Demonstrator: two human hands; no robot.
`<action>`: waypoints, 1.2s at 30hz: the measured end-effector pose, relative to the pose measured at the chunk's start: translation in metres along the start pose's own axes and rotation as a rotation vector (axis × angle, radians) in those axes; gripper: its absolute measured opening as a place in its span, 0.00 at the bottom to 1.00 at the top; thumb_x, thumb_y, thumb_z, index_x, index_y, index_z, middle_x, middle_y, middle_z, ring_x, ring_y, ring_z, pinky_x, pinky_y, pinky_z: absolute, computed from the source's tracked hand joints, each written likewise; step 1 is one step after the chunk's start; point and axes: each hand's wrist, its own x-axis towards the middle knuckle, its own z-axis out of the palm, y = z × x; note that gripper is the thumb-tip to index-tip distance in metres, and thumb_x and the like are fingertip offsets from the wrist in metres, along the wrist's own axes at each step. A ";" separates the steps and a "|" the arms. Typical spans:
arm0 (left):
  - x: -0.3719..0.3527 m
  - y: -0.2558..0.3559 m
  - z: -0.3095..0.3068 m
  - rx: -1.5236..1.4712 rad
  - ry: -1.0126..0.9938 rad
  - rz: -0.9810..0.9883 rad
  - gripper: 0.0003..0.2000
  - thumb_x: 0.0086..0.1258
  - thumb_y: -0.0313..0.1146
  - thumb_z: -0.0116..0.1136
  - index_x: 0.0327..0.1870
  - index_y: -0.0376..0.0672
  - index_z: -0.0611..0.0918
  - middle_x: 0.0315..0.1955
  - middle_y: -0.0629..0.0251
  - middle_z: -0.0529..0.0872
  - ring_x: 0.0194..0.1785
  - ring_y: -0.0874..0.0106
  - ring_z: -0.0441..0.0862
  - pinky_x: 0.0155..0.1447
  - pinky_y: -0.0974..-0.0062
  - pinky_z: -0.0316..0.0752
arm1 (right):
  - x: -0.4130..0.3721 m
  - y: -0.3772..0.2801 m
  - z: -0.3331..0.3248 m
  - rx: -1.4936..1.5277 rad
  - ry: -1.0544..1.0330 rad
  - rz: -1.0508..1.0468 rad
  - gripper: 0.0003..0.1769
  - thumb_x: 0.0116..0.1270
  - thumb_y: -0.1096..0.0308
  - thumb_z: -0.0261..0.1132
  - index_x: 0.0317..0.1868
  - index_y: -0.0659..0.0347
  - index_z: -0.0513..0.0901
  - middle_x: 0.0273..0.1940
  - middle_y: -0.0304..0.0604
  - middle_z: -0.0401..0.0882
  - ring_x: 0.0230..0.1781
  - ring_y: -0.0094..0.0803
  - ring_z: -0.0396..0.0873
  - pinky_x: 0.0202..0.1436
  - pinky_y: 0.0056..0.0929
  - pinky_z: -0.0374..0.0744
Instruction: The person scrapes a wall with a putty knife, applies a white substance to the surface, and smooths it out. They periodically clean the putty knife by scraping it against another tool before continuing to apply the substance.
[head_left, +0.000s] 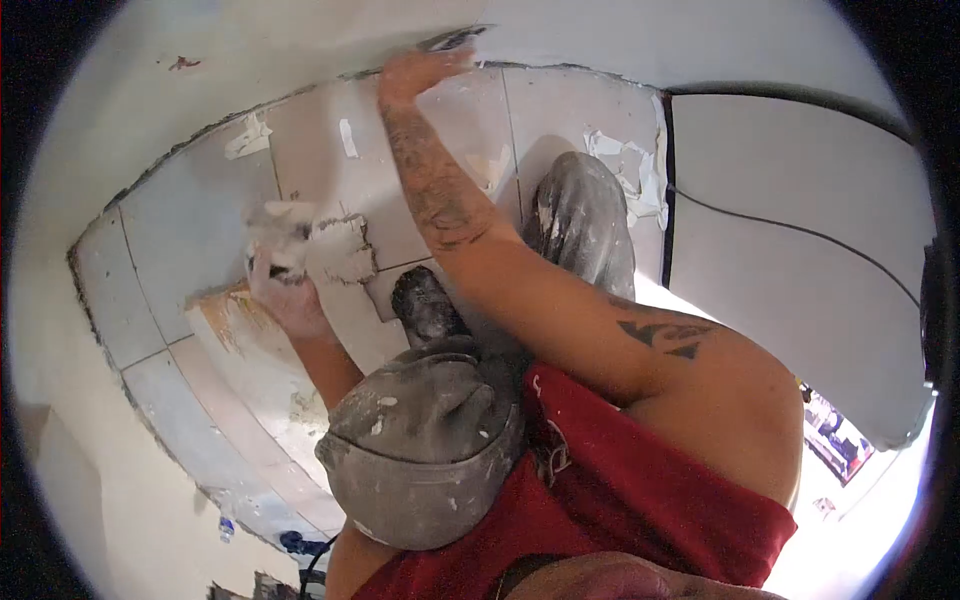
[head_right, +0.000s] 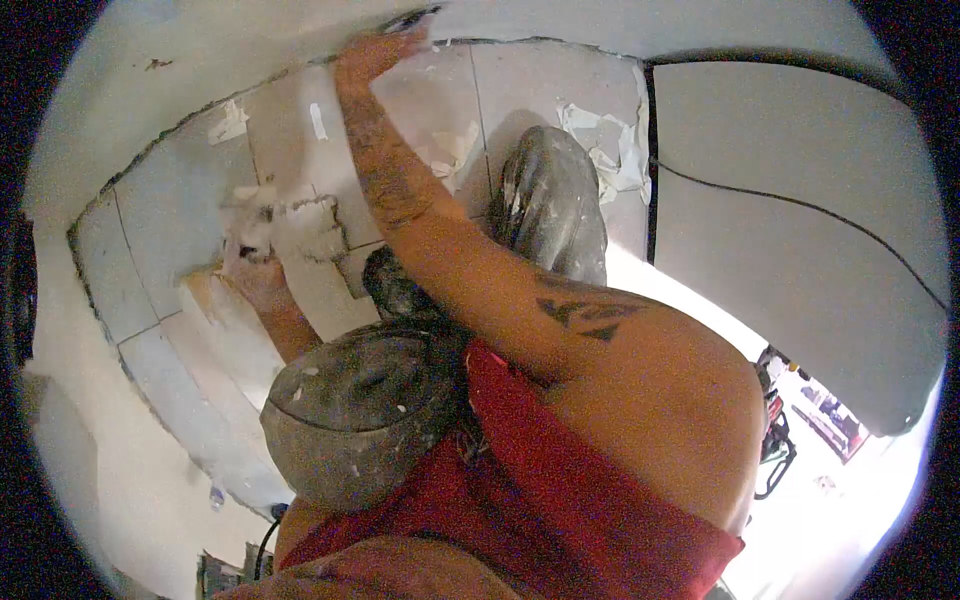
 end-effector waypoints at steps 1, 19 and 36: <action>0.001 -0.006 -0.003 0.043 0.032 0.030 0.17 0.53 0.25 0.61 0.45 0.29 0.76 0.42 0.57 0.79 0.43 0.65 0.78 0.46 0.72 0.74 | -0.011 -0.013 -0.006 0.030 -0.043 -0.008 0.40 0.61 0.66 0.54 0.65 0.81 0.43 0.68 0.66 0.40 0.69 0.56 0.42 0.72 0.47 0.36; 0.007 0.010 0.012 -0.099 0.015 0.299 0.25 0.54 0.36 0.64 0.50 0.28 0.74 0.42 0.49 0.80 0.46 0.60 0.77 0.52 0.67 0.72 | -0.110 0.033 -0.155 0.944 -0.909 -0.570 0.28 0.43 0.80 0.64 0.51 0.67 0.72 0.43 0.46 0.76 0.44 0.34 0.74 0.53 0.29 0.71; -0.002 0.036 0.155 -0.556 -0.400 -0.271 0.11 0.65 0.26 0.50 0.48 0.35 0.73 0.39 0.60 0.78 0.40 0.66 0.78 0.44 0.70 0.74 | -0.009 0.161 -0.220 0.855 -1.315 -0.478 0.31 0.44 0.84 0.53 0.53 0.60 0.76 0.47 0.47 0.78 0.45 0.29 0.75 0.45 0.25 0.73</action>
